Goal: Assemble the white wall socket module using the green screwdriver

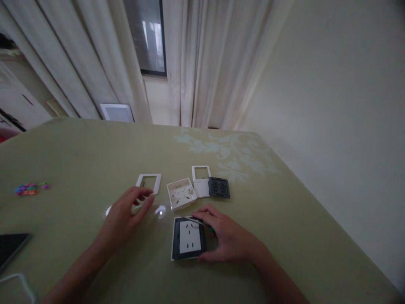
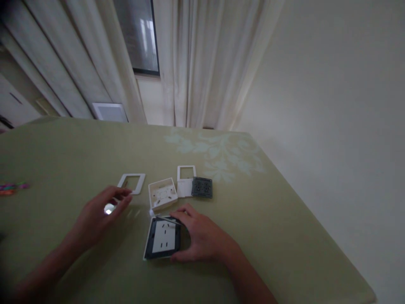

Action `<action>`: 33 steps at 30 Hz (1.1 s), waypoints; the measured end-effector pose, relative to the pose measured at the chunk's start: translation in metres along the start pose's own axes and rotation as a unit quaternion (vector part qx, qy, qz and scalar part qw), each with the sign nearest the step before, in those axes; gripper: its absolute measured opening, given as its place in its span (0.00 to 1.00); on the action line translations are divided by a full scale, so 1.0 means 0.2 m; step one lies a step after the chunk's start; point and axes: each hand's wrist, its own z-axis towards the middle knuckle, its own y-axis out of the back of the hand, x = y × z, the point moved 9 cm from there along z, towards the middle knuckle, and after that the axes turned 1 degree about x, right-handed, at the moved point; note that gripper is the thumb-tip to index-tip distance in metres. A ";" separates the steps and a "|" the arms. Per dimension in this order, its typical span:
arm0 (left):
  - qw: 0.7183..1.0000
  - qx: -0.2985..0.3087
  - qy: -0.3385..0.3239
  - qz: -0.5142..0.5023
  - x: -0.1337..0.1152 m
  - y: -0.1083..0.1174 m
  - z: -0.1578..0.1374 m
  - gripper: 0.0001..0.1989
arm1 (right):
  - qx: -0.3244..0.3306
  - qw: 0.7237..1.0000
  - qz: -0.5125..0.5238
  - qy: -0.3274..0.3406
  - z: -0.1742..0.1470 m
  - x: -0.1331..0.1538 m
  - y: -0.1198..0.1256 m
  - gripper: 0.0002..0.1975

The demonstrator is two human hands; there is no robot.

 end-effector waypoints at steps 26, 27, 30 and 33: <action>0.949 0.107 -0.041 0.295 0.07 -0.05 0.16 0.21 | 0.006 1.000 0.013 0.008 0.02 0.03 -0.04 0.51; 0.949 0.104 -0.041 0.294 0.07 -0.05 0.16 0.21 | 0.006 1.000 0.012 0.006 0.02 0.03 -0.04 0.51; 0.953 0.089 -0.045 0.286 0.07 -0.05 0.17 0.18 | 0.009 1.000 0.012 0.009 0.02 0.04 -0.04 0.49; 0.959 0.059 -0.050 0.272 0.06 -0.04 0.18 0.15 | 0.008 1.000 0.009 0.012 0.02 0.04 -0.04 0.50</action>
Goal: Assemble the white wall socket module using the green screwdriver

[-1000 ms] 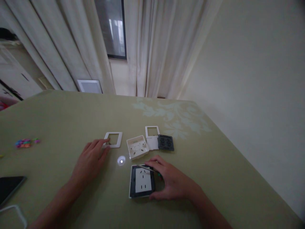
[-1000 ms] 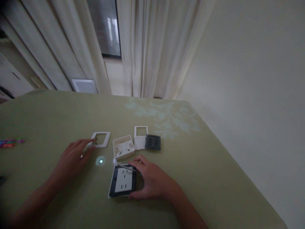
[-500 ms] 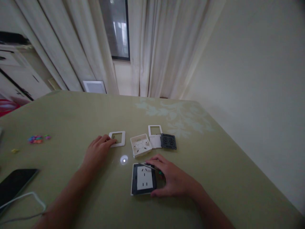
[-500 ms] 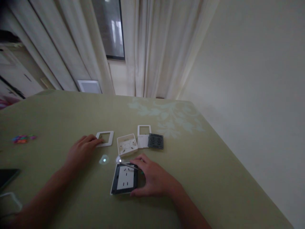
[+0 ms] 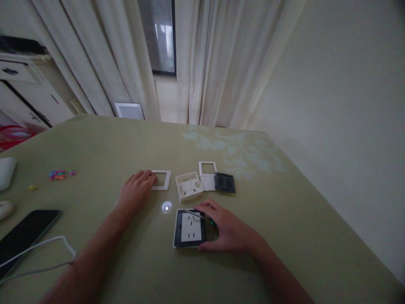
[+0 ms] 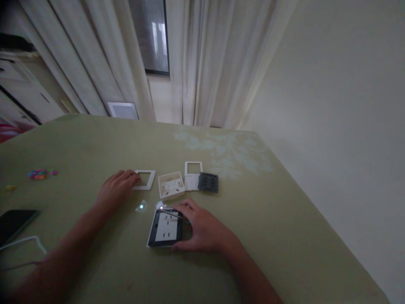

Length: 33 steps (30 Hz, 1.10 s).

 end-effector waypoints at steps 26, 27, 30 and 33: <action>0.826 0.309 -0.043 -0.470 -0.38 -0.12 -0.29 0.07 | -0.031 0.997 -0.065 -0.023 -0.01 0.03 0.02 0.43; 0.825 0.310 -0.041 -0.470 -0.38 -0.12 -0.29 0.07 | -0.028 0.997 -0.065 -0.024 -0.01 0.03 0.02 0.43; 0.823 0.315 -0.039 -0.471 -0.38 -0.12 -0.29 0.07 | -0.024 0.997 -0.071 -0.028 -0.01 0.02 0.01 0.43; 0.828 0.309 -0.040 -0.465 -0.39 -0.11 -0.29 0.07 | -0.024 0.997 -0.072 -0.026 -0.02 0.02 0.02 0.44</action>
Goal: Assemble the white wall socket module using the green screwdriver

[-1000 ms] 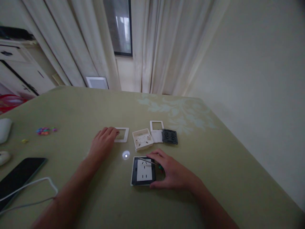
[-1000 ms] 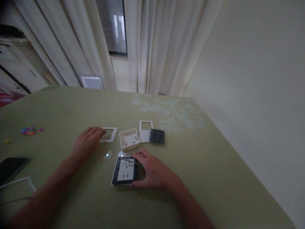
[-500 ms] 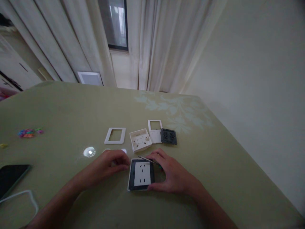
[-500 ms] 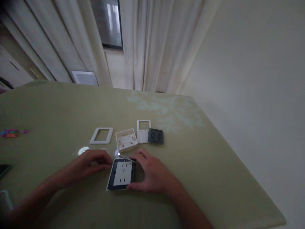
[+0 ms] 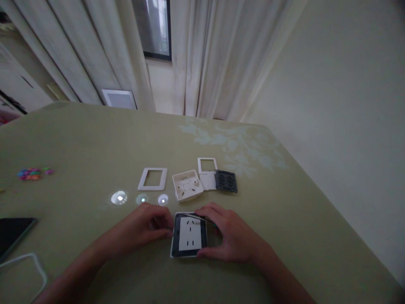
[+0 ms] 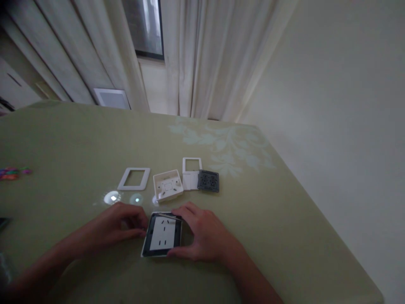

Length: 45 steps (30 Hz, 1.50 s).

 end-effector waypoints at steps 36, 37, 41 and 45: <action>0.998 -0.031 -0.052 -0.031 -0.03 -0.04 -0.01 0.18 | 0.030 0.999 -0.020 -0.009 -0.04 0.03 0.01 0.47; 0.997 -0.038 -0.055 -0.034 -0.03 -0.03 -0.01 0.19 | 0.029 0.999 -0.021 -0.011 -0.04 0.03 0.01 0.47; 0.997 -0.032 -0.054 -0.033 -0.01 -0.04 0.00 0.16 | 0.027 0.999 -0.028 -0.016 -0.05 0.03 0.01 0.47; 0.998 -0.021 -0.055 -0.029 -0.02 -0.04 0.00 0.13 | 0.026 0.999 -0.032 -0.010 -0.05 0.04 0.00 0.46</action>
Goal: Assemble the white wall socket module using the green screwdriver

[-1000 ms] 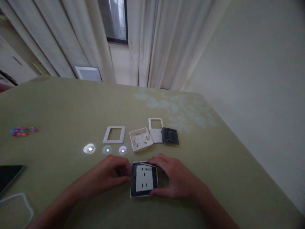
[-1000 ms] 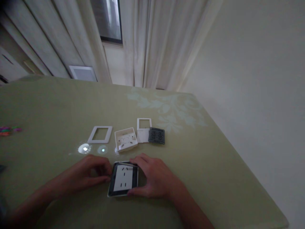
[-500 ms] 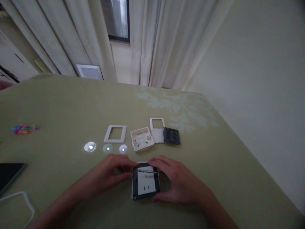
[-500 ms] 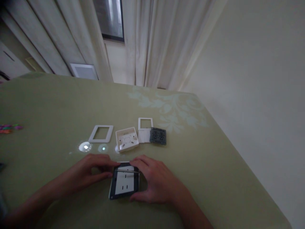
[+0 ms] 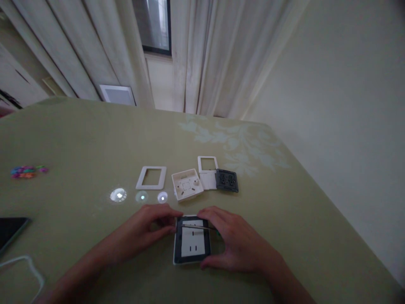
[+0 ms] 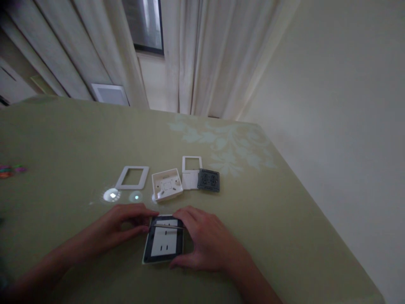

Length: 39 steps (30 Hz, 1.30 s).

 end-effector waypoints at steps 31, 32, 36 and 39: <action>0.999 -0.016 -0.023 0.032 -0.02 0.03 0.00 0.09 | 0.017 0.999 0.035 0.030 0.00 0.00 0.01 0.43; 0.999 -0.013 -0.020 0.030 -0.02 0.03 0.00 0.09 | 0.017 0.999 0.034 0.029 0.00 0.00 0.01 0.43; 0.999 -0.035 -0.003 0.029 -0.02 0.07 0.00 0.06 | 0.020 0.999 0.034 0.025 0.00 0.00 0.01 0.42; 0.995 -0.096 -0.027 0.029 -0.06 0.13 -0.02 0.04 | 0.017 0.999 0.034 0.026 0.00 0.00 0.01 0.43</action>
